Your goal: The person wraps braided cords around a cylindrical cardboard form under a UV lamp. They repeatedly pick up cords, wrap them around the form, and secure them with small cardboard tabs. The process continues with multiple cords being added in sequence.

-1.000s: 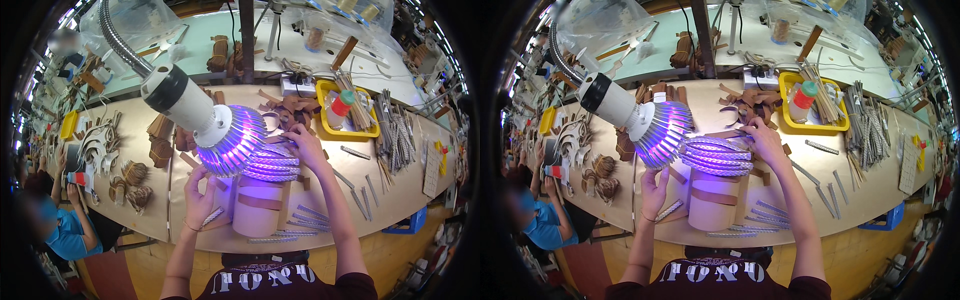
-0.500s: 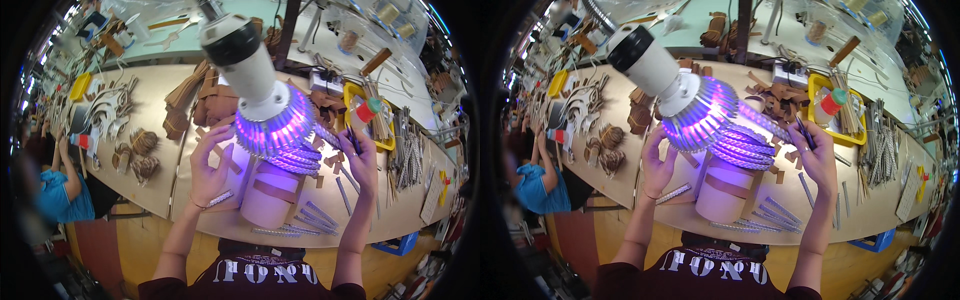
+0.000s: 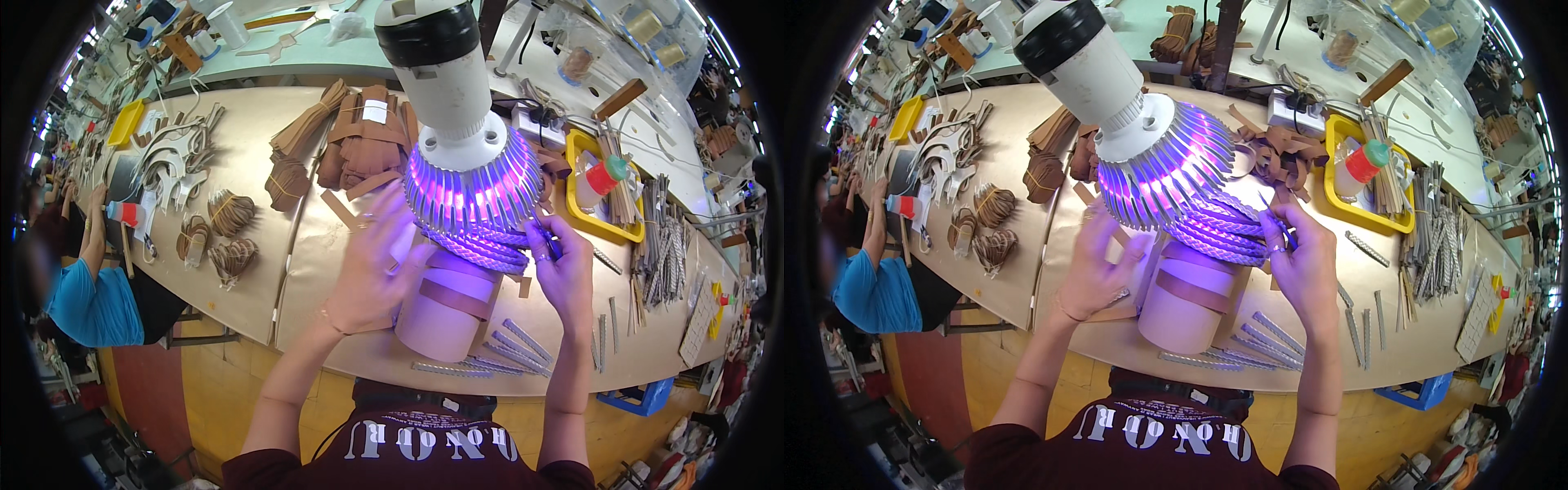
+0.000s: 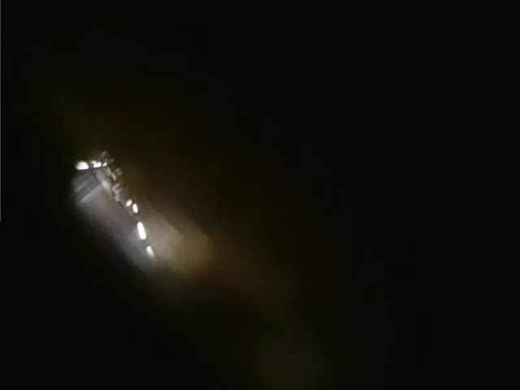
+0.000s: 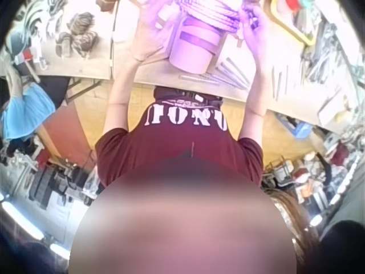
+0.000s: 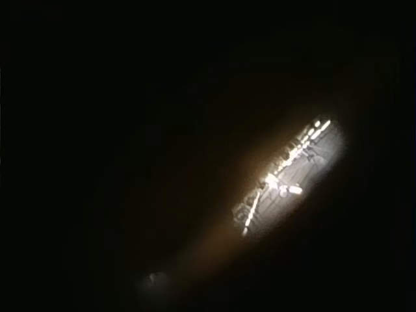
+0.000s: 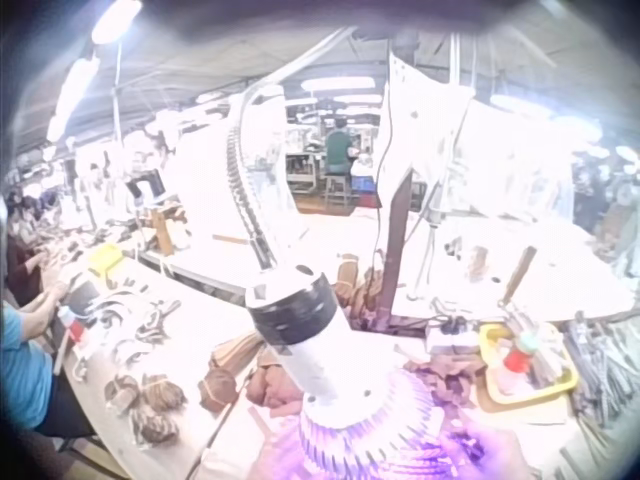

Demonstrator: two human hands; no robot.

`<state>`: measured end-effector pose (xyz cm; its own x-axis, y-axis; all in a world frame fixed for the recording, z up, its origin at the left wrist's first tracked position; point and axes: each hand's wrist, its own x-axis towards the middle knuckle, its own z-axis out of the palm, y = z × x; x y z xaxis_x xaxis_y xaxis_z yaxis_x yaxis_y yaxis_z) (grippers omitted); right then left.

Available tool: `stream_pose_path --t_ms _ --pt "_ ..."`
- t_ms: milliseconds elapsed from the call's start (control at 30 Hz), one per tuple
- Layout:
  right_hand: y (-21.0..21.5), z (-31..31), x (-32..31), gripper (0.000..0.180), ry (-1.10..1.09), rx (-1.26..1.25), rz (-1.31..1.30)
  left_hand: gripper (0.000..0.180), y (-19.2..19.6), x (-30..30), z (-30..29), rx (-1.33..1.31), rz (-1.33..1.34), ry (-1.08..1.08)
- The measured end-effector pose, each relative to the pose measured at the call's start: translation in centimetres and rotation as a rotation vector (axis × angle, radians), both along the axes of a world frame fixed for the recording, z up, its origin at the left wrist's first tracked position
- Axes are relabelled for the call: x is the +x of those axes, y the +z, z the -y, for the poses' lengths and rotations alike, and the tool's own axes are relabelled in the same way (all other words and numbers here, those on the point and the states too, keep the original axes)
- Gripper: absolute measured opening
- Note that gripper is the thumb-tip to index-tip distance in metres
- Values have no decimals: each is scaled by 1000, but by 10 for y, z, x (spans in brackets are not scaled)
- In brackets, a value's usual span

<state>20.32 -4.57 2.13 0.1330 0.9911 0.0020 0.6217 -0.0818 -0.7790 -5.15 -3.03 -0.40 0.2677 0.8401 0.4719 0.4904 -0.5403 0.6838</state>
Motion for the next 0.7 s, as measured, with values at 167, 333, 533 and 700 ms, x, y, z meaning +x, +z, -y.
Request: stream_pose_path --t_ms 167,333,533,700 --pt "-7 2 -7 14 -12 211 262 43 9 41 -9 -194 -199 -263" --pt "-14 6 -17 21 -158 280 365 69 6 47 -19 -332 -304 -341" --pt "-30 -4 -32 19 -184 352 312 68 -11 47 -22 -315 -302 -384" --pt "-47 -7 -34 29 -242 168 152 67 -29 38 -28 -595 -147 -550"
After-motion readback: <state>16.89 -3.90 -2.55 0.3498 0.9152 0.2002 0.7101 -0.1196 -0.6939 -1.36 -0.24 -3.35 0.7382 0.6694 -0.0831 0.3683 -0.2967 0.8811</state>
